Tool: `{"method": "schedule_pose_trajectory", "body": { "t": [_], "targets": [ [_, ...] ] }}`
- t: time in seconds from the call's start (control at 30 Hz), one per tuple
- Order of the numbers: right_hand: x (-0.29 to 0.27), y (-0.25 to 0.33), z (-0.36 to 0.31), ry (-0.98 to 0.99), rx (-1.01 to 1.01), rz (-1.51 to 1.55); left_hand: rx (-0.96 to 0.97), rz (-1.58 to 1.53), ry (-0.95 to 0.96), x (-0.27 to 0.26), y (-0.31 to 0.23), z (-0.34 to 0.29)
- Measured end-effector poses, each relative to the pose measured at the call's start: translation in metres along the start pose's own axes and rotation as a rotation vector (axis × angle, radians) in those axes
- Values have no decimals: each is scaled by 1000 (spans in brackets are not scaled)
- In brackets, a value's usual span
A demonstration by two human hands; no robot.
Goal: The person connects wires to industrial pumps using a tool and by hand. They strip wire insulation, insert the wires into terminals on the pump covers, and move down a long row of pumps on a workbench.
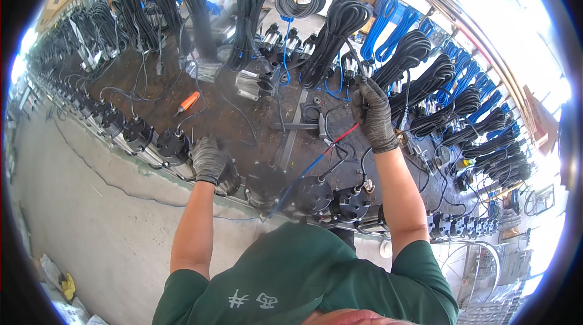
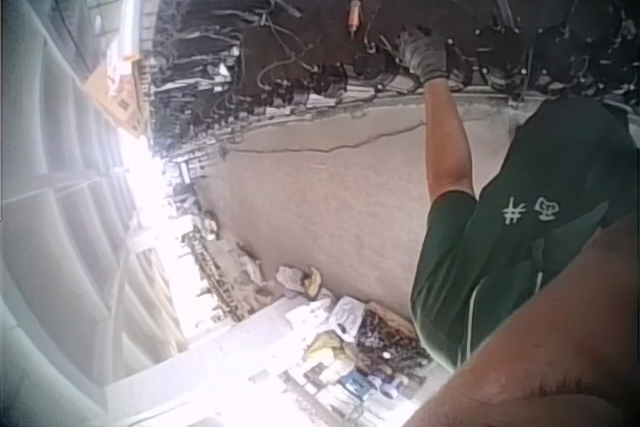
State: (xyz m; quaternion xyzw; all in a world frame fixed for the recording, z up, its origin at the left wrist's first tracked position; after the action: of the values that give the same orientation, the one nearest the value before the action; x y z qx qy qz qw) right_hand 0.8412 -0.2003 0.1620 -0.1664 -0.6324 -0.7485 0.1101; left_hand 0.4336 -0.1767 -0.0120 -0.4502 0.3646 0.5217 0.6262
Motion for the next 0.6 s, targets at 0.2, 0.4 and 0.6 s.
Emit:
{"method": "schedule_pose_trajectory", "body": {
  "t": [0.2,0.4,0.6],
  "targets": [
    [6,6,4,33,-170,-100,-10,15,-2,4,0,3],
    [37,27,-20,-16,-331,-365,-5,24,-36,2,2,-2],
    [47,23,-24,27,-499,-754,25,-9,-87,2,1,-2]
  ]
}}
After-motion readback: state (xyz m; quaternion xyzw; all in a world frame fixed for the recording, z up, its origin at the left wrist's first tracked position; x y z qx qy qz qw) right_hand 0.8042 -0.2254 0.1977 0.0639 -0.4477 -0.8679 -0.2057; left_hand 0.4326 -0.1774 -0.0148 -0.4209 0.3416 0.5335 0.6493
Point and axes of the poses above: each hand's wrist, its own z-axis towards the middle knuckle, its own x-axis out of the palm, y = z × x, the point moved 5 cm from there along z, towards the middle knuckle, and after that the axes turned 6 degrees about z, right-handed, at the moved point
